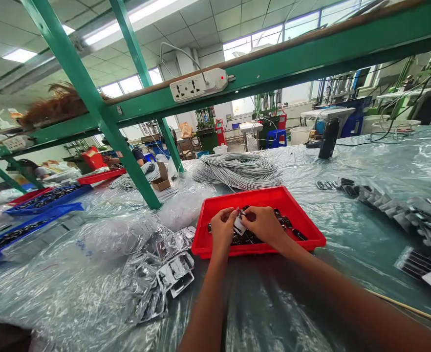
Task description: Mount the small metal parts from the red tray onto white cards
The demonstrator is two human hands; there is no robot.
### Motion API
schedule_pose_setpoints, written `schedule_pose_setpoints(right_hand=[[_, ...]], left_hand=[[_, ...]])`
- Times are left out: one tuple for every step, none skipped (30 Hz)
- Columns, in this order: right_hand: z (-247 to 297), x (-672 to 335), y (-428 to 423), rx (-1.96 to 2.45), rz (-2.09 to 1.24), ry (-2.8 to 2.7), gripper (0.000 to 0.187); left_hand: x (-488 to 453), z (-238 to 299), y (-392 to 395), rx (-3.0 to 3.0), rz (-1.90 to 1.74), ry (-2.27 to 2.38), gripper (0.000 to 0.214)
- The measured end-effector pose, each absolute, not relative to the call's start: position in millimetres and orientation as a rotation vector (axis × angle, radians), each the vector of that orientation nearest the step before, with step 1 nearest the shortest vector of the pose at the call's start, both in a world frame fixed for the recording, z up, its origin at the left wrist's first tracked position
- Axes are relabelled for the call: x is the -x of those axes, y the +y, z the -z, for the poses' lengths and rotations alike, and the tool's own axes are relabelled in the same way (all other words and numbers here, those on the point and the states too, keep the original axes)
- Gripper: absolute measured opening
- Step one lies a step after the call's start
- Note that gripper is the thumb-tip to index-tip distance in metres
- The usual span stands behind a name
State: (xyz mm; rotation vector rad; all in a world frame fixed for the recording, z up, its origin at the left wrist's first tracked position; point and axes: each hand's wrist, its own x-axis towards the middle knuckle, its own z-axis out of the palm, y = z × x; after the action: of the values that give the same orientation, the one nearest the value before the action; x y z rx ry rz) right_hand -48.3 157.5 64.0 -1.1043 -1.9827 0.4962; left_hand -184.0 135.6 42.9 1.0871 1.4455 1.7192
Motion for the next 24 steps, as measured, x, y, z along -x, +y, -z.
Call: schedule_pose_setpoints(right_hand=[[-64, 48, 157, 1.101, -0.488, -1.983, 0.015], [-64, 47, 157, 1.095, -0.482, -1.981, 0.015], [-64, 46, 157, 1.089, -0.477, -1.979, 0.015], [-64, 45, 158, 1.091, -0.47, -1.978, 0.014], [-65, 43, 159, 1.108, -0.454, -1.977, 0.014], [-67, 41, 161, 1.146, -0.427, -1.975, 0.015], [-68, 38, 162, 1.204, -0.388, -1.977, 0.015], [-70, 36, 164, 1.279, -0.339, -1.981, 0.016], [-71, 33, 166, 1.36, -0.28, -1.98, 0.018], [-72, 31, 167, 1.424, -0.209, -1.975, 0.02], [-72, 30, 167, 1.447, -0.134, -1.977, 0.024], [-71, 29, 167, 1.415, -0.072, -2.0, 0.029], [-70, 30, 166, 1.335, -0.034, -2.044, 0.034], [-68, 31, 165, 1.221, -0.029, -2.105, 0.039], [-66, 33, 163, 1.096, -0.058, -2.172, 0.041], [-63, 34, 163, 0.984, -0.112, -2.23, 0.04], [-60, 36, 162, 0.9, -0.171, -2.266, 0.039], [-58, 37, 163, 0.846, -0.217, -2.277, 0.036], [-56, 37, 165, 0.812, -0.244, -2.268, 0.035], [-55, 36, 167, 0.79, -0.256, -2.248, 0.035], [-54, 35, 170, 0.777, -0.259, -2.223, 0.035], [-54, 33, 172, 0.77, -0.257, -2.199, 0.035], [-55, 32, 174, 0.767, -0.252, -2.176, 0.034], [-56, 30, 175, 0.769, -0.247, -2.158, 0.034]], left_hand=[[184, -43, 135, -1.122, -1.725, 1.498, 0.034], [185, -43, 135, -1.147, -1.733, 1.551, 0.032], [186, -43, 134, -1.158, -1.744, 1.592, 0.031], [188, -43, 134, -1.156, -1.76, 1.615, 0.03], [189, -43, 133, -1.144, -1.779, 1.621, 0.031], [191, -43, 133, -1.126, -1.798, 1.614, 0.032], [192, -43, 133, -1.103, -1.81, 1.603, 0.033], [193, -43, 133, -1.076, -1.815, 1.593, 0.034], [194, -43, 133, -1.044, -1.813, 1.59, 0.036], [194, -43, 132, -1.011, -1.807, 1.59, 0.038], [193, -44, 132, -0.98, -1.797, 1.586, 0.039], [192, -44, 132, -0.956, -1.789, 1.573, 0.04], [191, -45, 132, -0.94, -1.787, 1.545, 0.04], [189, -46, 132, -0.933, -1.79, 1.499, 0.04], [187, -47, 132, -0.929, -1.794, 1.441, 0.039], [185, -48, 131, -0.924, -1.798, 1.374, 0.039], [183, -49, 131, -0.912, -1.799, 1.301, 0.038], [182, -50, 131, -0.893, -1.795, 1.229, 0.038], [181, -52, 131, -0.868, -1.783, 1.163, 0.037], [181, -53, 131, -0.842, -1.767, 1.106, 0.038], [180, -55, 131, -0.817, -1.75, 1.053, 0.038], [180, -56, 131, -0.794, -1.736, 1.005, 0.038], [180, -57, 131, -0.775, -1.728, 0.963, 0.039], [180, -58, 131, -0.759, -1.726, 0.926, 0.04]])
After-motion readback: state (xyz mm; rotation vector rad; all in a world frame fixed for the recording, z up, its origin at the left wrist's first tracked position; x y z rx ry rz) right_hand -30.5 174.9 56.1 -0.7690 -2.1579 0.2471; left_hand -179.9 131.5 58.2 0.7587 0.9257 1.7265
